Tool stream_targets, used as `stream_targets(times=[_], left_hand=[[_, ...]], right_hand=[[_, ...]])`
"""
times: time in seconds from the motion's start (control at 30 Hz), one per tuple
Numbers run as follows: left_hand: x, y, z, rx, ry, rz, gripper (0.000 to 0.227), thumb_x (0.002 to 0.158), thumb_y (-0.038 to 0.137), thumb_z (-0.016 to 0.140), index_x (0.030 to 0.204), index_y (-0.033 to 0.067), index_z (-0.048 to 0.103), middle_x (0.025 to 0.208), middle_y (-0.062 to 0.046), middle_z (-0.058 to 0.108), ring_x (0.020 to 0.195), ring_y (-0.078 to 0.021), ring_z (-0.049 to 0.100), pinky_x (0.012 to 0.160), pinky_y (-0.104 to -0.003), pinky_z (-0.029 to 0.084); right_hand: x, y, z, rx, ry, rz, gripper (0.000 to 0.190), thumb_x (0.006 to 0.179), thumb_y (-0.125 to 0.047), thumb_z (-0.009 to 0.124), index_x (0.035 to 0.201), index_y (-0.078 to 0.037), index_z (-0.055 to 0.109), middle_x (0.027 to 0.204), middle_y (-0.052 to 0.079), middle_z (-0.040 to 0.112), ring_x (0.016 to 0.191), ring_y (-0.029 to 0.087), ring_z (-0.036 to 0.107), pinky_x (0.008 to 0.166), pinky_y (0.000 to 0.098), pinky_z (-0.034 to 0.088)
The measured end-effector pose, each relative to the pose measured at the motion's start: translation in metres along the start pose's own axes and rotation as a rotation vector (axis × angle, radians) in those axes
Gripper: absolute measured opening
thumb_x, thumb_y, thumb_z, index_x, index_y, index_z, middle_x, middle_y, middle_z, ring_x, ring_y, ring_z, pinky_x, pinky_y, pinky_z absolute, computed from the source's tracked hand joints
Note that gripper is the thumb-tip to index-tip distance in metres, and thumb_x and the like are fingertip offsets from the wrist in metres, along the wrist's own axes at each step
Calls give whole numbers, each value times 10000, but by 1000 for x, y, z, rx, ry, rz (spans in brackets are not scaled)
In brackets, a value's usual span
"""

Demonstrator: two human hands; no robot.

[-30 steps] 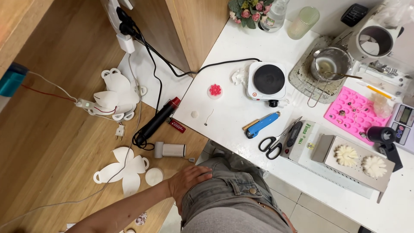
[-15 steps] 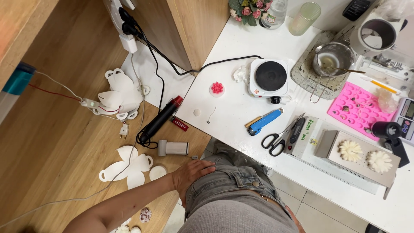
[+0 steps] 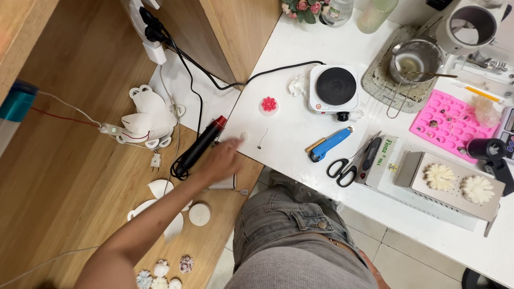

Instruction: Preparing wax flowers by cleaning edges and inserting wicks.

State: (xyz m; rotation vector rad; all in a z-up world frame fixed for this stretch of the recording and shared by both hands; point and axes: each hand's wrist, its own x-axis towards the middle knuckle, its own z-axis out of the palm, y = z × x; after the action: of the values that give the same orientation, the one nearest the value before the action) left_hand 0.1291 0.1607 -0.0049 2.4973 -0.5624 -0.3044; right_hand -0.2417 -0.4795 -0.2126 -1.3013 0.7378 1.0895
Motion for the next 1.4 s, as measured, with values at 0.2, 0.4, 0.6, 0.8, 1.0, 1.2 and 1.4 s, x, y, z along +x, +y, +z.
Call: stream_targets(times=[0.2, 0.4, 0.6, 0.8, 1.0, 1.2, 1.4], left_hand=[[64, -21, 18, -14, 78, -310, 570, 840, 188, 743, 1373, 76, 575, 1288, -142, 521, 1156, -330, 552, 905, -440, 504], [99, -28, 54, -103, 169, -397, 303, 889, 114, 701, 1187, 56, 705, 1175, -104, 597, 1079, -288, 613, 933, -409, 528], [154, 24, 60, -134, 200, -278, 290, 839, 93, 745, 1120, 27, 716, 1133, -116, 609, 1065, -289, 613, 939, -397, 519], [199, 74, 92, -103, 195, -100, 314, 812, 84, 751, 1119, 22, 731, 1154, -137, 599, 1084, -306, 583, 940, -425, 481], [203, 123, 102, -90, 195, 14, 169, 829, 117, 769, 976, 33, 771, 1085, -113, 621, 1067, -286, 596, 965, -448, 449], [200, 124, 118, 44, 165, -89, 217, 834, 100, 740, 1039, 37, 769, 1089, -120, 638, 1079, -294, 592, 935, -464, 451], [200, 127, 107, 36, -83, -256, 233, 900, 184, 730, 1091, 53, 753, 1054, -127, 663, 1048, -305, 633, 921, -460, 490]], right_hand=[[52, -12, -12, 68, 33, -27, 985, 845, -658, 574, 1597, -58, 359, 1615, 171, 419, 1496, 326, 365, 1202, 470, 282], [108, 10, -42, 190, 97, -37, 974, 844, -642, 590, 1593, -59, 371, 1607, 171, 439, 1488, 330, 383, 1196, 469, 295], [129, 19, -36, 251, 113, -56, 945, 856, -620, 594, 1588, -76, 349, 1619, 141, 428, 1500, 295, 371, 1217, 437, 277], [131, 43, -32, 5, 152, -92, 904, 898, -659, 491, 1598, -106, 349, 1635, 100, 409, 1518, 255, 341, 1236, 396, 231], [90, 22, 5, 63, 209, -132, 883, 907, -664, 480, 1581, -102, 385, 1639, 85, 415, 1528, 225, 337, 1251, 367, 224], [23, -33, 49, -122, 295, -102, 868, 922, -688, 405, 1573, -114, 410, 1638, 55, 430, 1538, 189, 332, 1264, 332, 188], [-34, -82, 105, -156, 300, -122, 834, 921, -641, 448, 1573, -124, 392, 1635, 57, 434, 1535, 201, 351, 1256, 336, 220]])
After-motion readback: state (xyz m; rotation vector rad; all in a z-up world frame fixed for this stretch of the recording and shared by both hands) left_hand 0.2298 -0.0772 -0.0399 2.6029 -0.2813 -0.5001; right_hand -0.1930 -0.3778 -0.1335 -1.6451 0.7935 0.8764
